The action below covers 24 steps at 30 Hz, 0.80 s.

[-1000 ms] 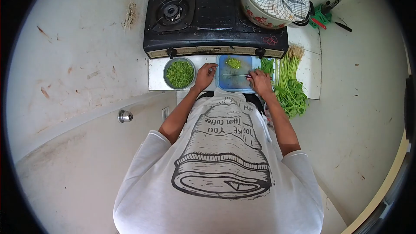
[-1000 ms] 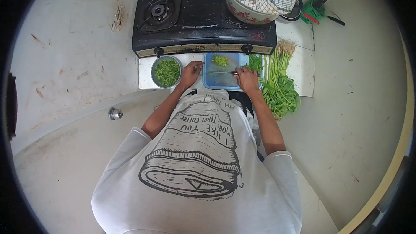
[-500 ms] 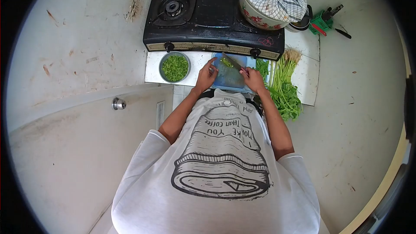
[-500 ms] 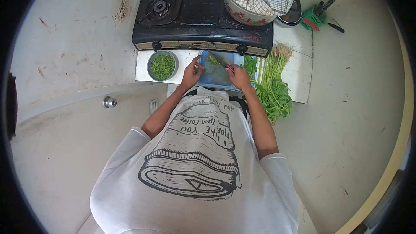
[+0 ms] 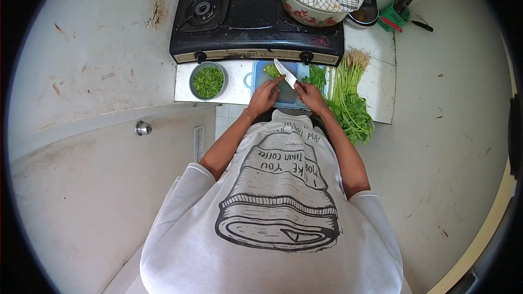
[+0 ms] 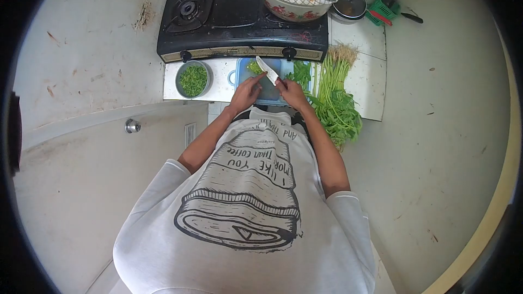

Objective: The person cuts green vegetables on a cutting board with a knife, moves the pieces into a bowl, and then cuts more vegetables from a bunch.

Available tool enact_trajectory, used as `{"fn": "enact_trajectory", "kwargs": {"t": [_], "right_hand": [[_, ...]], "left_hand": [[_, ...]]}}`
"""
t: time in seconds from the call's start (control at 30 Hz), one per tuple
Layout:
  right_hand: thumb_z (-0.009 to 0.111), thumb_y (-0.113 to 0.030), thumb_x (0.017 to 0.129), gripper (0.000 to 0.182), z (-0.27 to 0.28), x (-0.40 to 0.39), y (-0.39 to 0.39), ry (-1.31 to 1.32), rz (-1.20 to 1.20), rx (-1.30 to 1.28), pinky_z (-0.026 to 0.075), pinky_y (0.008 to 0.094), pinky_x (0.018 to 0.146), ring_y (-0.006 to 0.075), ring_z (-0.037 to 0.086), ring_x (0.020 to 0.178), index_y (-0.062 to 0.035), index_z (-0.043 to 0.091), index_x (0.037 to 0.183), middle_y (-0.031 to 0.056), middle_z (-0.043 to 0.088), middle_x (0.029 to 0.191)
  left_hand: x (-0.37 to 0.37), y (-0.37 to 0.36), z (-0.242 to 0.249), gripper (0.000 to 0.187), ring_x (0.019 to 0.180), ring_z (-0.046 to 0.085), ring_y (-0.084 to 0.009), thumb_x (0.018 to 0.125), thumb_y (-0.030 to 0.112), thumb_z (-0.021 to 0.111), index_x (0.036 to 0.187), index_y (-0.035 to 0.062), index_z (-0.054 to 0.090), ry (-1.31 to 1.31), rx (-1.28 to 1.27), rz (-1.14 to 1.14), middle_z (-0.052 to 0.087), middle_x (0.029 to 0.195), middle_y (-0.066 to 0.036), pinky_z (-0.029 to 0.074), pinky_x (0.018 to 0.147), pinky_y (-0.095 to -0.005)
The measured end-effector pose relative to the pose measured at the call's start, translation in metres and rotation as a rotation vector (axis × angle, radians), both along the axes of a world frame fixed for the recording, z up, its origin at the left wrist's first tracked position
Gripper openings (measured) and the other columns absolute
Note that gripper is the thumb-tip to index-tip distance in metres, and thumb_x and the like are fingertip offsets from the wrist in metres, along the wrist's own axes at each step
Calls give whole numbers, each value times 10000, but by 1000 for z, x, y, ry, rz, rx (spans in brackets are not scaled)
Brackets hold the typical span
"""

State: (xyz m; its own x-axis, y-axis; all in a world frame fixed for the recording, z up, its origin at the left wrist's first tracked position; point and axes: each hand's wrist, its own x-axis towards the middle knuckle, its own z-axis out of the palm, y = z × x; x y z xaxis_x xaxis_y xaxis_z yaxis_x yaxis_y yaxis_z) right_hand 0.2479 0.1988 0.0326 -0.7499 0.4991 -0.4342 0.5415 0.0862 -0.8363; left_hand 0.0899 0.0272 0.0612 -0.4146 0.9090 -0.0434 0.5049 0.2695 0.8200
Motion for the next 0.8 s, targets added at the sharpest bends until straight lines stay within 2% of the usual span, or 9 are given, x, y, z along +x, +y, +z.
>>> {"fn": "enact_trajectory", "kwargs": {"t": [0.13, 0.23, 0.3, 0.37, 0.4, 0.53, 0.67, 0.7, 0.8], "right_hand": [[600, -441, 1048, 482, 0, 2, 5, -14, 15, 7, 466, 313, 586, 129, 589, 609, 21, 723, 988, 48, 637, 710], [601, -437, 1048, 474, 2, 3, 6, -15, 10, 11, 464, 314, 587, 128, 588, 609, 19, 717, 993, 47, 636, 709], [603, -428, 1049, 465, 1, 8, 7, -18, 6, 13, 461, 311, 585, 124, 584, 609, 22, 709, 1001, 47, 636, 710], [594, -456, 1041, 498, -1, 15, 9, -16, -17, 17, 486, 352, 623, 182, 637, 643, 26, 708, 994, 100, 675, 731], [589, -469, 1036, 514, -2, 19, 11, -15, -31, 19, 499, 373, 642, 211, 663, 660, 28, 708, 990, 127, 695, 741], [605, -464, 1036, 518, 26, 50, 14, -56, -181, 13, 493, 346, 625, 166, 636, 647, 45, 700, 1022, 97, 683, 731], [599, -384, 1068, 406, 43, 91, 4, 65, -351, -42, 393, 271, 521, 73, 495, 548, 14, 681, 1055, 3, 582, 683], [612, -368, 1058, 389, 47, 103, 2, 58, -340, -32, 417, 290, 563, 103, 512, 581, 14, 686, 1044, 18, 585, 672], [634, -336, 1052, 347, 78, 120, -15, 58, -411, -94, 398, 270, 554, 83, 501, 584, 7, 686, 1031, 9, 593, 682]], "left_hand": [[3, -1, -13, 560, 722, 656, -278, 938, 42, 639, 1481, 147, 550, 28, 24, 88, 664, 975, -138, 554, 715, -407], [1, -5, -34, 494, 723, 664, -284, 935, 69, 643, 1425, 93, 587, 200, 54, 192, 685, 997, -143, 555, 725, -416], [-1, -8, -36, 446, 722, 667, -287, 932, 81, 644, 1377, 65, 612, 125, 3, 195, 693, 1004, -146, 554, 725, -421], [-2, -8, -27, 401, 746, 670, -287, 934, 87, 648, 1333, 46, 639, 69, -42, 181, 695, 999, -146, 551, 736, -414], [-2, -7, -20, 379, 770, 671, -285, 937, 87, 651, 1314, 42, 652, 53, -59, 166, 692, 991, -143, 549, 746, -405], [-5, 5, -14, 321, 810, 679, -306, 931, 93, 674, 1247, 39, 683, 14, -59, 37, 687, 992, -138, 551, 758, -403], [-3, 27, -21, 292, 905, 672, -343, 920, 112, 694, 1203, 40, 689, 117, -14, -139, 688, 1018, -140, 552, 822, -424], [-3, 33, -29, 289, 945, 665, -351, 916, 125, 699, 1193, 40, 690, 166, 27, -201, 687, 1038, -142, 549, 851, -432], [5, 51, -32, 294, 1058, 637, -358, 903, 169, 716, 1171, 50, 691, 238, 35, -362, 678, 1096, -143, 533, 926, -444]]}}
